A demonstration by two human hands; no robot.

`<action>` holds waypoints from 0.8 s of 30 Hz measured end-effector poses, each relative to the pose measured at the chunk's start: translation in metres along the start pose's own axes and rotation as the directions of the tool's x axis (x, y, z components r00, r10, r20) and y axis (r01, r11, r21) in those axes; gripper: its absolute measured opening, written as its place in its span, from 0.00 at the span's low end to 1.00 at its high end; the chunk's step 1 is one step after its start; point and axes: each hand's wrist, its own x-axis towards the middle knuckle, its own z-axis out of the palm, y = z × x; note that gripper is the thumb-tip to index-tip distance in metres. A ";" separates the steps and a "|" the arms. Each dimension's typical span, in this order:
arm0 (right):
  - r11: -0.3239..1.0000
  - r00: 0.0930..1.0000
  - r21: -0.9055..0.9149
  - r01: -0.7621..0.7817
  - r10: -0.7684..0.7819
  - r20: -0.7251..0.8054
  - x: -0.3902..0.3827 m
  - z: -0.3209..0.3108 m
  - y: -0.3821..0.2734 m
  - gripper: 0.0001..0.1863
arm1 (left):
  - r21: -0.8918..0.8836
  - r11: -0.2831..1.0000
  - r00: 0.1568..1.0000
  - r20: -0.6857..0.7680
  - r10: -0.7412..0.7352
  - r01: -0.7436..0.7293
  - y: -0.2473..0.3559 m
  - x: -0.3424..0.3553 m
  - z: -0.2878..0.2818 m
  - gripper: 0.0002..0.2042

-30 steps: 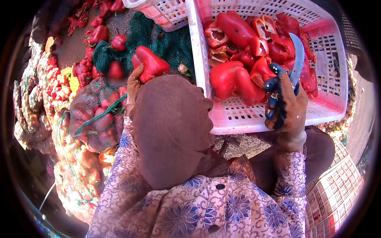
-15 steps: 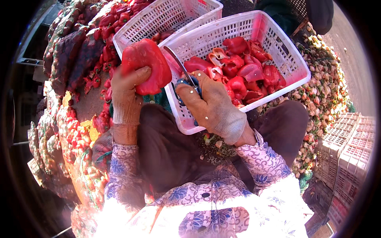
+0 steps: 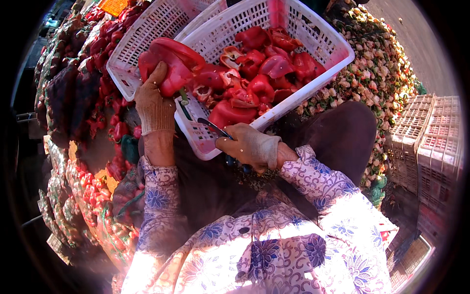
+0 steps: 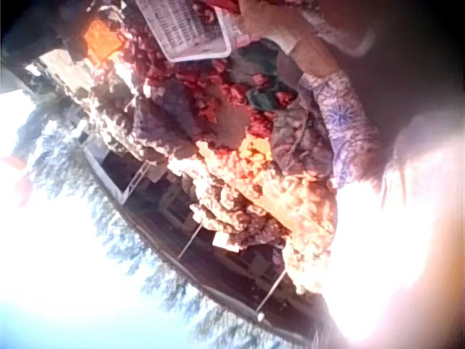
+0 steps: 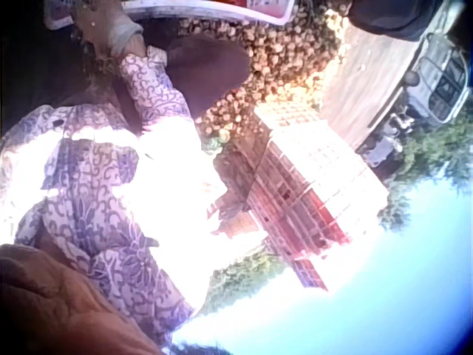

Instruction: The person uses a curved knife to remove the cores and seeds from red bell peppers by hand, placing the trimmed pepper pieces into a white plastic basket.

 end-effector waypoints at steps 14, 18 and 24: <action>0.881 0.795 -0.114 0.458 -0.464 -0.391 0.036 -0.019 -0.012 0.21 | -0.458 0.712 0.840 0.394 -0.374 0.532 -0.019 -0.024 0.031 0.14; 0.949 0.891 0.059 0.309 -0.267 -0.367 0.041 -0.020 -0.013 0.20 | -0.328 0.793 0.851 0.317 -0.419 0.513 -0.038 -0.021 0.036 0.11; 0.892 0.909 0.252 0.375 -0.300 -0.290 0.037 -0.029 0.005 0.15 | -0.065 0.908 0.852 0.379 -0.362 0.414 -0.078 -0.010 0.024 0.13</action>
